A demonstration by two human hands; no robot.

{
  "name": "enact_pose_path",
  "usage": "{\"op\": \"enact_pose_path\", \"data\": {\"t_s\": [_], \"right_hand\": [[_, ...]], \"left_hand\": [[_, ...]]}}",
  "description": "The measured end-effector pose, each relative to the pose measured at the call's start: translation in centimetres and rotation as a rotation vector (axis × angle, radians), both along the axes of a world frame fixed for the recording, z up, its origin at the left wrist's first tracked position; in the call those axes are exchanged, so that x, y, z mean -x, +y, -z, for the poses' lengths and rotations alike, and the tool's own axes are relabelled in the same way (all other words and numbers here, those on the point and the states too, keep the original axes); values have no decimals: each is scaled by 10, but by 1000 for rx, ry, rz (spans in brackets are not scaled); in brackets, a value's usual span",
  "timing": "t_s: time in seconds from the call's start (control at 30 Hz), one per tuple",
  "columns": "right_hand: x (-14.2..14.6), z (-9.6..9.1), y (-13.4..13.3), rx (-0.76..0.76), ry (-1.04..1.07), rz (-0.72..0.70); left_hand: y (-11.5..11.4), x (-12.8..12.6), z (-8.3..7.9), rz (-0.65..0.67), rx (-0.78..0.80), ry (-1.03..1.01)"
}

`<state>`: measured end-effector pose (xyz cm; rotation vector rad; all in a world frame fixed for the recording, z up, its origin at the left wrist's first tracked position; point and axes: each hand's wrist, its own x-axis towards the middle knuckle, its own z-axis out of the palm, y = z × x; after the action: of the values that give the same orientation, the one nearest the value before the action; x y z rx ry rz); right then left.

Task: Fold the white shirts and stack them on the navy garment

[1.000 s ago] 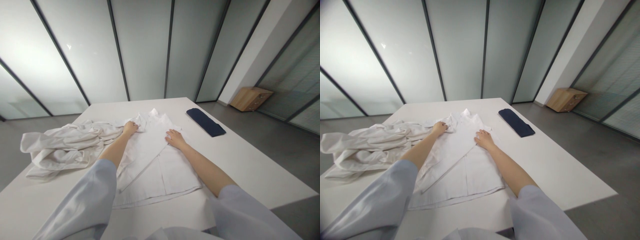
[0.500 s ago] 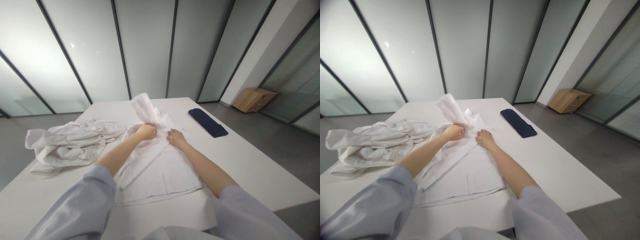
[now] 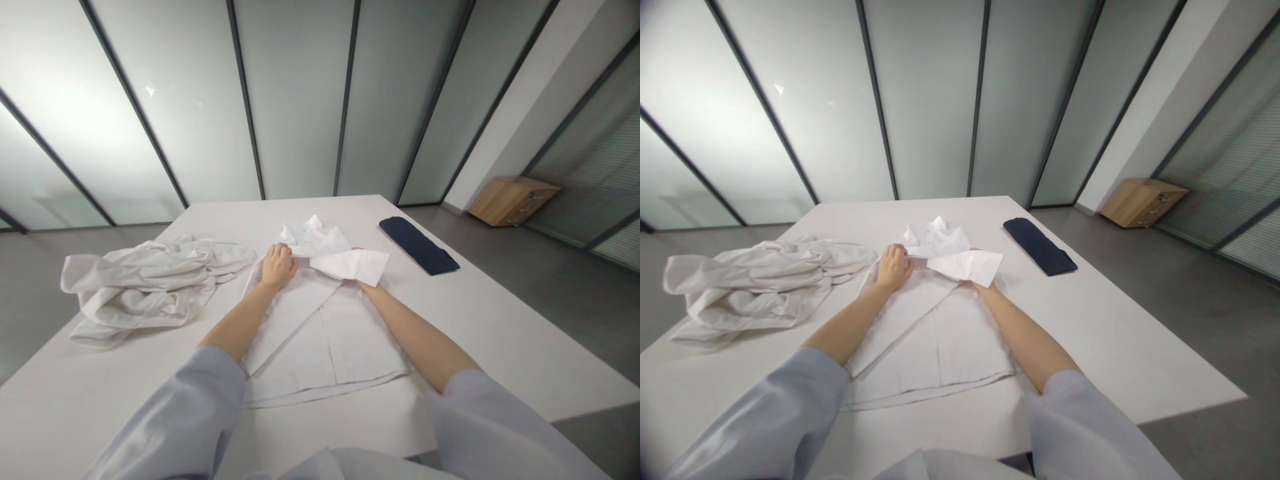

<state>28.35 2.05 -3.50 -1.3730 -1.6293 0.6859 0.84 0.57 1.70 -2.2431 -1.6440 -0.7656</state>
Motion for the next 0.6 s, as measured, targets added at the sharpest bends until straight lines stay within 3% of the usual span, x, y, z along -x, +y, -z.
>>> {"op": "enact_pose_path", "data": {"t_s": [0.1,0.2,0.27,0.4,0.5,0.6], "right_hand": [[-10,-3,2,-30,233,123],[-18,-15,3,41,314,135],[-19,-24,2,88,280,86],[-10,-40,-10,128,-13,-127],[3,-47,-23,198,-293,-322],[16,-53,-35,138,-630,-427]], "left_hand": [[-1,0,-1,42,-80,26],[2,2,3,59,49,95],[6,5,6,3,141,88],[14,15,3,-111,185,-23],[18,30,-9,-146,188,-45],[20,53,-22,-191,182,-12]]}}
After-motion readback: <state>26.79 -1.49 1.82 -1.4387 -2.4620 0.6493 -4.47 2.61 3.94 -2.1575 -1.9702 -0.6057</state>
